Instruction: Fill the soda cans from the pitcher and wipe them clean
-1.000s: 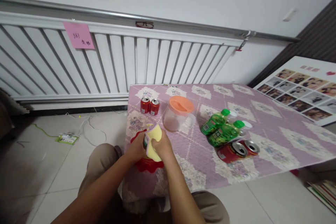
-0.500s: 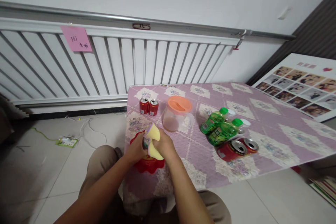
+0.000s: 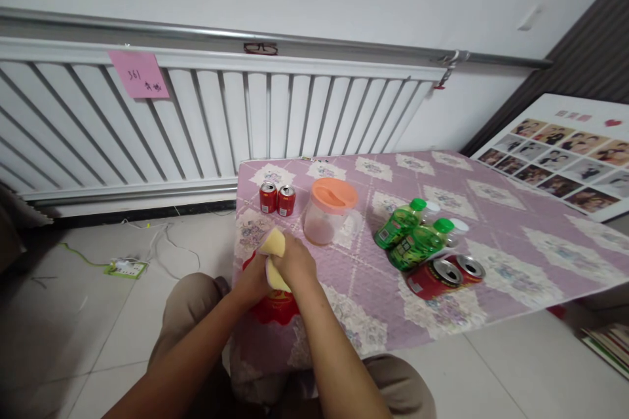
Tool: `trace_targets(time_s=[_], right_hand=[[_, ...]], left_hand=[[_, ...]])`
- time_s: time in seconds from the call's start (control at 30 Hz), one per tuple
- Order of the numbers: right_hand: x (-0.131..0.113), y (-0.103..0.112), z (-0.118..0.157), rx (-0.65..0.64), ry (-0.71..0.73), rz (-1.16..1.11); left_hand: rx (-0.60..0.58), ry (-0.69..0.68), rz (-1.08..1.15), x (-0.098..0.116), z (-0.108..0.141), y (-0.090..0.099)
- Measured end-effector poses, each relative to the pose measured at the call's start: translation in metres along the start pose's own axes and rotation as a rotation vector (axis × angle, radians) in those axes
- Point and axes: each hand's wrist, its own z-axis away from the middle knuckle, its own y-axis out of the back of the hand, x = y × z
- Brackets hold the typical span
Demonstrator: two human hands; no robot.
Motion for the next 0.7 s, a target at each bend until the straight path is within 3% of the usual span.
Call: trace_targets(time_s=[0.2,0.3,0.7], right_hand=[[0.016,-0.001,-0.014,0.045,-0.066,-0.213],[0.026,-0.005,-0.011,0.055,-0.069,-0.282],[0.030,-0.014,0.046,0.201,-0.142,-0.548]], left_hand=[[-0.003,0.169,-0.130,-0.001,0.004,0.000],[0.003,0.152,-0.117,-0.003,0.004,-0.001],[0.036,0.114,-0.008,0.001,0.006,0.000]])
